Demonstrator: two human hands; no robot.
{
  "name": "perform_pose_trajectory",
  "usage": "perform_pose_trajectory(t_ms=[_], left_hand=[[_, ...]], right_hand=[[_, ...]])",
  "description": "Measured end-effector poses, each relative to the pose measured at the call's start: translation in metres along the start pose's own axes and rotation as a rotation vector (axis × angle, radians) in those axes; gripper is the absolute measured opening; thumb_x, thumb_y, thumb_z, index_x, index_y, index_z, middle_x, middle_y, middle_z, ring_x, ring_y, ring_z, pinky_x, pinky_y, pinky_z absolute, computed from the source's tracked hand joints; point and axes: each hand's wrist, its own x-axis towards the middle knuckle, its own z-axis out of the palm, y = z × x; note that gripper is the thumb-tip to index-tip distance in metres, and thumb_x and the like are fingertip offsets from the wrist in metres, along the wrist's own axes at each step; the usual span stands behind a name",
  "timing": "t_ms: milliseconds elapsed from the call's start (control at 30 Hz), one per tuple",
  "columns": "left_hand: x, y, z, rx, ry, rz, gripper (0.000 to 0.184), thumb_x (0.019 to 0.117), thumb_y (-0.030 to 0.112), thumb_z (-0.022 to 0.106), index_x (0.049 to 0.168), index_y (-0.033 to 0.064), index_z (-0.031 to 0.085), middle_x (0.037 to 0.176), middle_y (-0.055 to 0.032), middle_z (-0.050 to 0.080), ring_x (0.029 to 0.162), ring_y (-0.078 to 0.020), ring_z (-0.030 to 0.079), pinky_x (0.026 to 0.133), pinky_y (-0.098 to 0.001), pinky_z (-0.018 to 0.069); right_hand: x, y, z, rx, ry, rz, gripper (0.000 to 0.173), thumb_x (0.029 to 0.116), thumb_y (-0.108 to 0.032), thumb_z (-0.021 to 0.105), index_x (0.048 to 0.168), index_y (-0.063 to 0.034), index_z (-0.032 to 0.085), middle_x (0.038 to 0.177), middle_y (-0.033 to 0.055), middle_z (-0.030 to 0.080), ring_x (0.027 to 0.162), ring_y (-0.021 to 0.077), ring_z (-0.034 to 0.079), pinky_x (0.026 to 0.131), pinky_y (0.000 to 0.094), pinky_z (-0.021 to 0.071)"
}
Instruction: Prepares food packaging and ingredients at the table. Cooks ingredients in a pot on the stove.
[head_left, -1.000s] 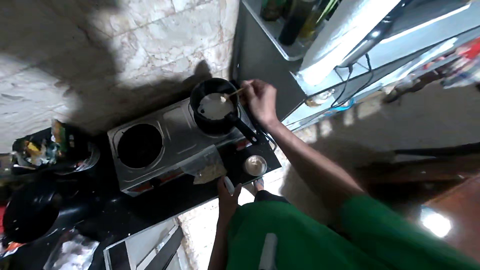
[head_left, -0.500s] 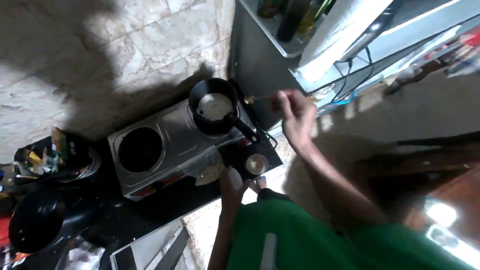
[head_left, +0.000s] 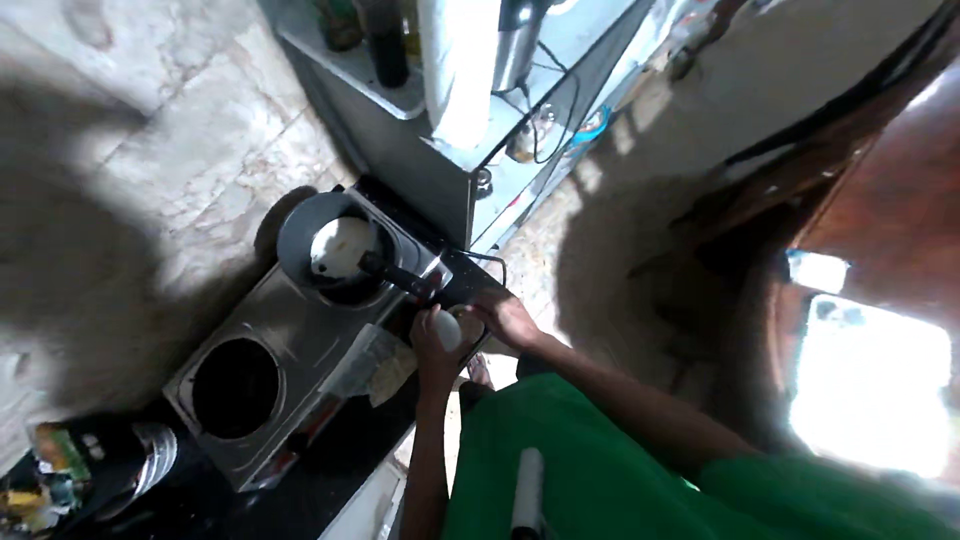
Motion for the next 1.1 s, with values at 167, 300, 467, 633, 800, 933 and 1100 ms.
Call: perform_pose_trajectory(t_ms=[167, 300, 467, 633, 800, 933, 1100], left_hand=[[-0.001, 0.001, -0.003, 0.097, -0.025, -0.04, 0.099, 0.0676, 0.043, 0.093, 0.147, 0.0012, 0.05, 0.146, -0.0241, 0.052, 0.138, -0.0381, 0.048, 0.116, -0.0515, 0.0404], [-0.008, 0.002, 0.001, 0.122, -0.058, -0.072, 0.098, 0.067, 0.039, 0.093, 0.146, 0.0008, 0.05, 0.148, -0.0237, 0.05, 0.14, -0.0375, 0.046, 0.116, -0.0509, 0.0403], [-0.015, -0.005, 0.009, 0.056, -0.011, -0.036, 0.098, 0.0669, 0.041, 0.093, 0.147, 0.0028, 0.051, 0.147, -0.0229, 0.05, 0.139, -0.037, 0.046, 0.115, -0.0516, 0.0412], [-0.015, -0.002, 0.01, 0.05, -0.011, -0.028, 0.097, 0.0674, 0.04, 0.093, 0.146, 0.0041, 0.051, 0.148, -0.0228, 0.05, 0.139, -0.0355, 0.046, 0.115, -0.0493, 0.0419], [-0.01, 0.003, 0.005, 0.07, -0.025, 0.006, 0.098, 0.0675, 0.04, 0.093, 0.147, 0.0017, 0.05, 0.149, -0.0237, 0.05, 0.14, -0.036, 0.046, 0.117, -0.0493, 0.0404], [-0.003, 0.014, 0.002, 0.064, -0.064, 0.035, 0.098, 0.0676, 0.045, 0.092, 0.146, 0.0016, 0.051, 0.149, -0.0222, 0.05, 0.141, -0.034, 0.044, 0.118, -0.0472, 0.0395], [0.001, 0.02, 0.012, 0.136, -0.049, 0.051, 0.097, 0.0678, 0.047, 0.092, 0.143, -0.0007, 0.054, 0.144, -0.0239, 0.054, 0.137, -0.0364, 0.049, 0.116, -0.0492, 0.0407]], right_hand=[[0.009, 0.017, 0.022, -0.149, -0.076, -0.135, 0.026, 0.1013, -0.011, 0.055, 0.121, -0.0139, 0.073, 0.128, 0.0154, 0.064, 0.124, 0.0361, 0.057, 0.097, 0.0521, 0.0537], [0.013, 0.027, 0.025, -0.166, -0.12, -0.11, 0.025, 0.1003, -0.013, 0.057, 0.118, -0.0148, 0.074, 0.132, 0.0128, 0.062, 0.128, 0.0339, 0.053, 0.108, 0.0514, 0.0457], [0.018, 0.029, 0.034, -0.2, -0.067, -0.169, 0.021, 0.1011, -0.011, 0.057, 0.112, -0.0105, 0.075, 0.131, 0.0121, 0.063, 0.127, 0.0331, 0.054, 0.105, 0.0505, 0.0463], [0.026, 0.032, 0.04, -0.289, -0.098, -0.237, 0.017, 0.1006, -0.007, 0.057, 0.108, -0.0075, 0.073, 0.13, 0.0118, 0.061, 0.126, 0.0322, 0.054, 0.103, 0.0495, 0.0478], [0.015, 0.037, 0.019, 0.137, -0.029, -0.212, 0.043, 0.0959, -0.023, 0.071, 0.136, -0.0115, 0.061, 0.144, 0.0122, 0.055, 0.133, 0.0268, 0.054, 0.11, 0.0447, 0.0481], [-0.004, 0.06, 0.006, 0.311, 0.006, -0.007, 0.04, 0.0982, -0.02, 0.064, 0.138, -0.0162, 0.058, 0.142, 0.0053, 0.056, 0.127, 0.018, 0.058, 0.107, 0.0428, 0.052], [-0.008, 0.059, 0.006, 0.112, 0.033, -0.111, 0.03, 0.1028, -0.037, 0.061, 0.123, -0.0169, 0.07, 0.125, 0.0045, 0.065, 0.121, 0.0186, 0.06, 0.106, 0.0381, 0.0507]])
